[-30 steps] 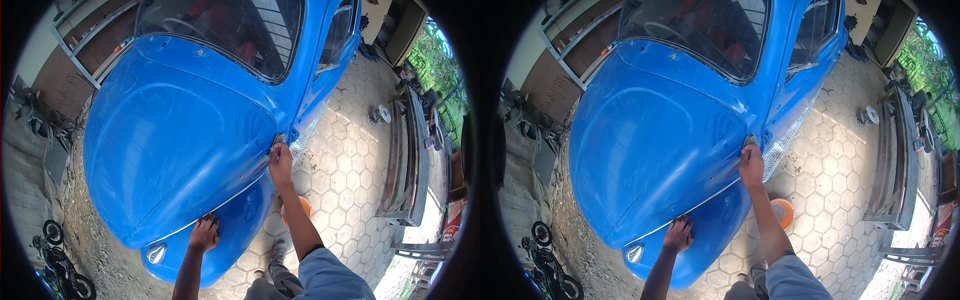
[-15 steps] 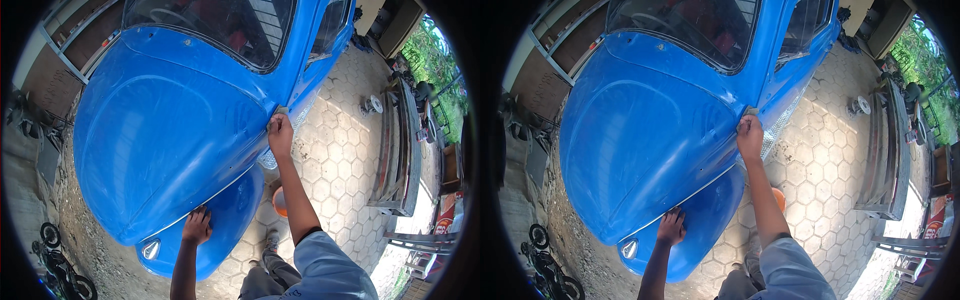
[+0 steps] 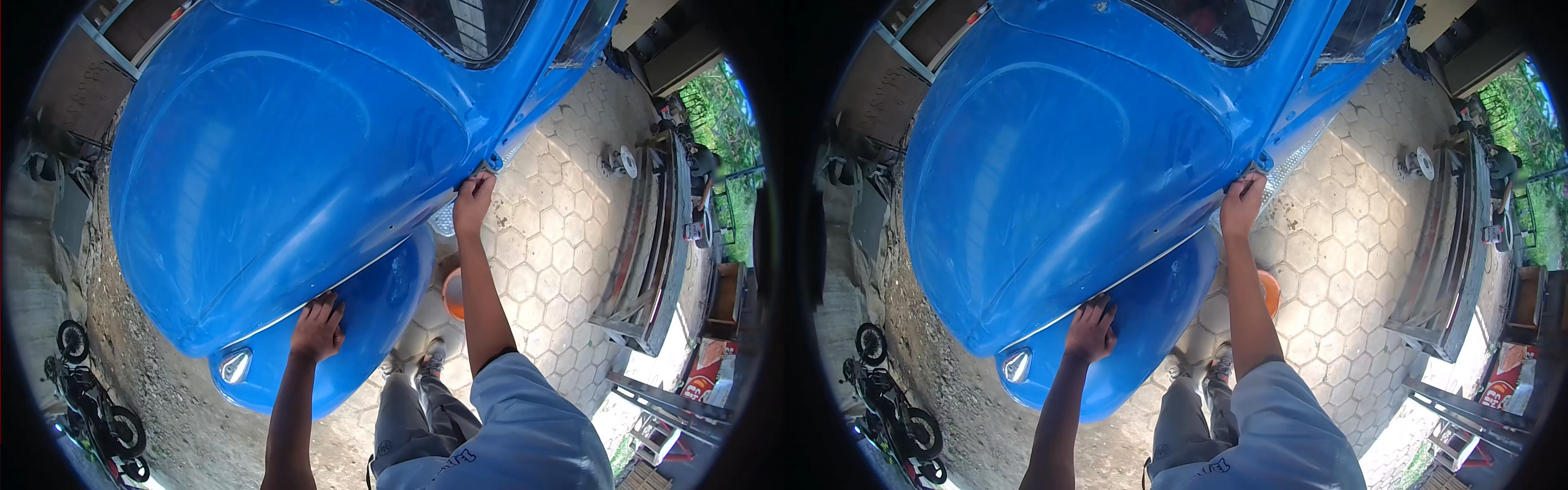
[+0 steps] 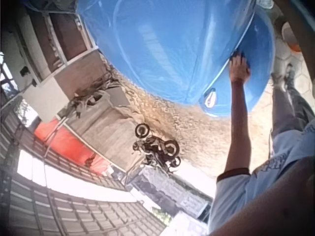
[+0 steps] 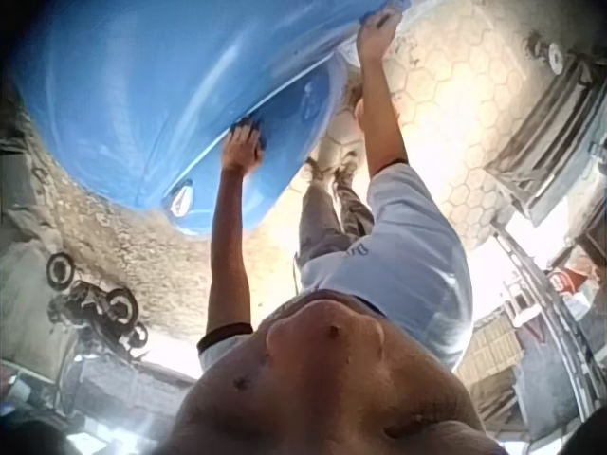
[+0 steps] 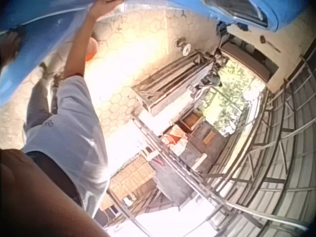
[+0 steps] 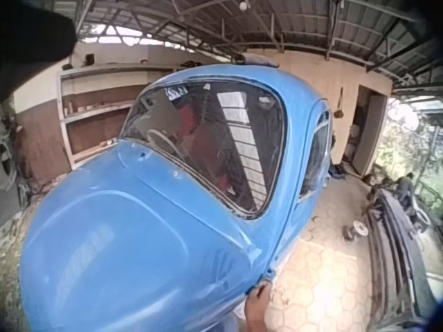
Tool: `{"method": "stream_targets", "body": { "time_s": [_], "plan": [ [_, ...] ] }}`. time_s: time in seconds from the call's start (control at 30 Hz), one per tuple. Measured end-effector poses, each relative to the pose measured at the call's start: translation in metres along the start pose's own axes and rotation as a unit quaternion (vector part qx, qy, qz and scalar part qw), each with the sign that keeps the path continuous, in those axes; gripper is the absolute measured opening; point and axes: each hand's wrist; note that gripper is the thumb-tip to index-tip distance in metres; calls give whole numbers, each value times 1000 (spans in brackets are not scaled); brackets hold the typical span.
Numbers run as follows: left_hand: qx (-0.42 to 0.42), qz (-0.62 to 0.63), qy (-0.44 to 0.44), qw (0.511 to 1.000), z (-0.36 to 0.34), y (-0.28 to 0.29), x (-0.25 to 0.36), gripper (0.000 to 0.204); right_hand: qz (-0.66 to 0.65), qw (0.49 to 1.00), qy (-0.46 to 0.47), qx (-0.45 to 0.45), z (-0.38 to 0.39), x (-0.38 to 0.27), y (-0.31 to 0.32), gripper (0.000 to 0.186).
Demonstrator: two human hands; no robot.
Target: The person wets sandpaper in a bucket of water and sands the door, body panels, and fender of a car with the sandpaper, periodically dipping the sandpaper back into the bucket.
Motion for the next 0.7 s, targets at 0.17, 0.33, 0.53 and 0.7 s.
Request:
{"method": "stream_targets", "body": {
  "time_s": [0.17, 0.33, 0.53, 0.7],
  "plan": [
    [-30, -18, 6, 999, 16, -6, -8, 54, -26, 982, 10, -185, 167, -14, -38, 14],
    [-20, -7, 20, 1000, 14, -2, -5, 53, -38, 939, 133, -313, 179, -9, -30, 21],
    [5, 15, -2, 1000, 7, -3, -3, 52, -87, 995, -45, 37, 96, 6, -42, 6],
    [1, 3, -2, 1000, 17, -5, -8, 51, 1, 986, 12, -164, 223, -20, -57, 12]
  ]
}}
Point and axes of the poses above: each hand's wrist, its own z-axis away from the middle knuckle, its own y-axis out of the back of the hand, x = y × z, and after that the axes turned 1 degree about z, right-handed
